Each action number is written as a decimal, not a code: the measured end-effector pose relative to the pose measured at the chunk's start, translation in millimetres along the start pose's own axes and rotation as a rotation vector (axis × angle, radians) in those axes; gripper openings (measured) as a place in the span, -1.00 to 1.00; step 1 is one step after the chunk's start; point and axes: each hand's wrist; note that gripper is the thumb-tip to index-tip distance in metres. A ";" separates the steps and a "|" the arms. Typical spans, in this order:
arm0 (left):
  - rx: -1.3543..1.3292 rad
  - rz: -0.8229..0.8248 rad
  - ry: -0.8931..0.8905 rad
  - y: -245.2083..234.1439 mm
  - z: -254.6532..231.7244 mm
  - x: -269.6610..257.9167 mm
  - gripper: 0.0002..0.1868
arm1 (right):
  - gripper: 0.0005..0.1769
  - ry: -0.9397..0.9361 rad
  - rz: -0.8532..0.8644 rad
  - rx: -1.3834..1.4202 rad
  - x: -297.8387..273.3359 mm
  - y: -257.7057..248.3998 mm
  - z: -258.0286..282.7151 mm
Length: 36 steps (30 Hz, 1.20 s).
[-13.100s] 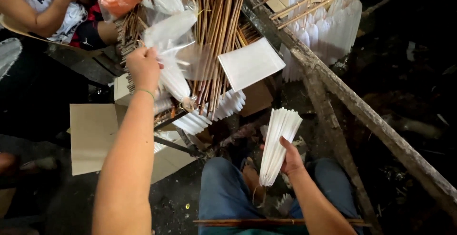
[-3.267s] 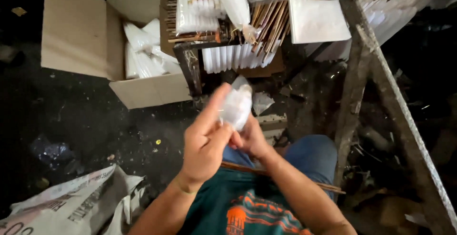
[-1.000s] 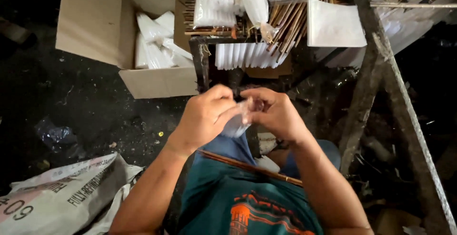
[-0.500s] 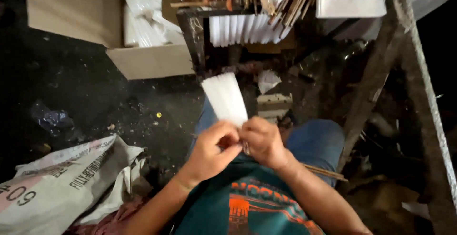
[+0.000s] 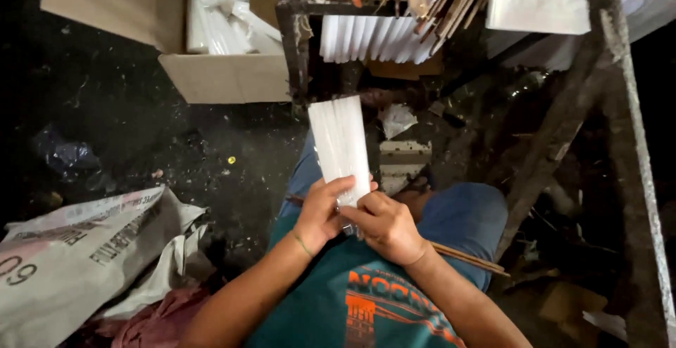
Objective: Packaging bundles of white candles into clear plastic bags and tying them closed.
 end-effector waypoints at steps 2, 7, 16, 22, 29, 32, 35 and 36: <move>-0.106 0.006 0.029 -0.4 1.0 2.7 -0.50 | -0.77 0.016 0.003 0.003 -1.6 1.4 0.0; -0.019 -0.005 0.103 -17.3 11.4 17.4 -0.47 | -0.74 0.006 0.017 0.043 -10.5 14.1 -8.2; 0.036 0.030 0.101 -27.0 11.8 56.6 -0.56 | -0.78 0.131 0.030 0.109 7.7 18.3 -30.2; 0.000 0.061 -0.090 -54.5 33.7 48.0 -0.54 | -0.75 0.064 0.154 0.146 23.3 4.7 -17.6; 0.886 -0.014 0.205 -68.8 6.4 25.8 -0.41 | -0.77 -0.071 0.264 0.035 12.7 20.9 -13.7; 0.209 -0.160 0.054 -90.5 27.6 56.1 -0.65 | -0.83 -0.061 0.245 0.228 35.4 1.7 5.2; 0.249 -0.139 0.057 -104.2 24.2 68.7 -0.68 | -0.80 0.042 0.167 0.336 45.9 -22.2 7.1; 0.244 -0.162 0.045 -92.9 8.4 54.9 -0.68 | -0.80 0.052 0.176 0.359 22.0 -17.3 -18.5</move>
Point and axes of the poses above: each hand's wrist, its own x-axis towards the middle knuckle, its own y-axis out of the palm, z = x × y
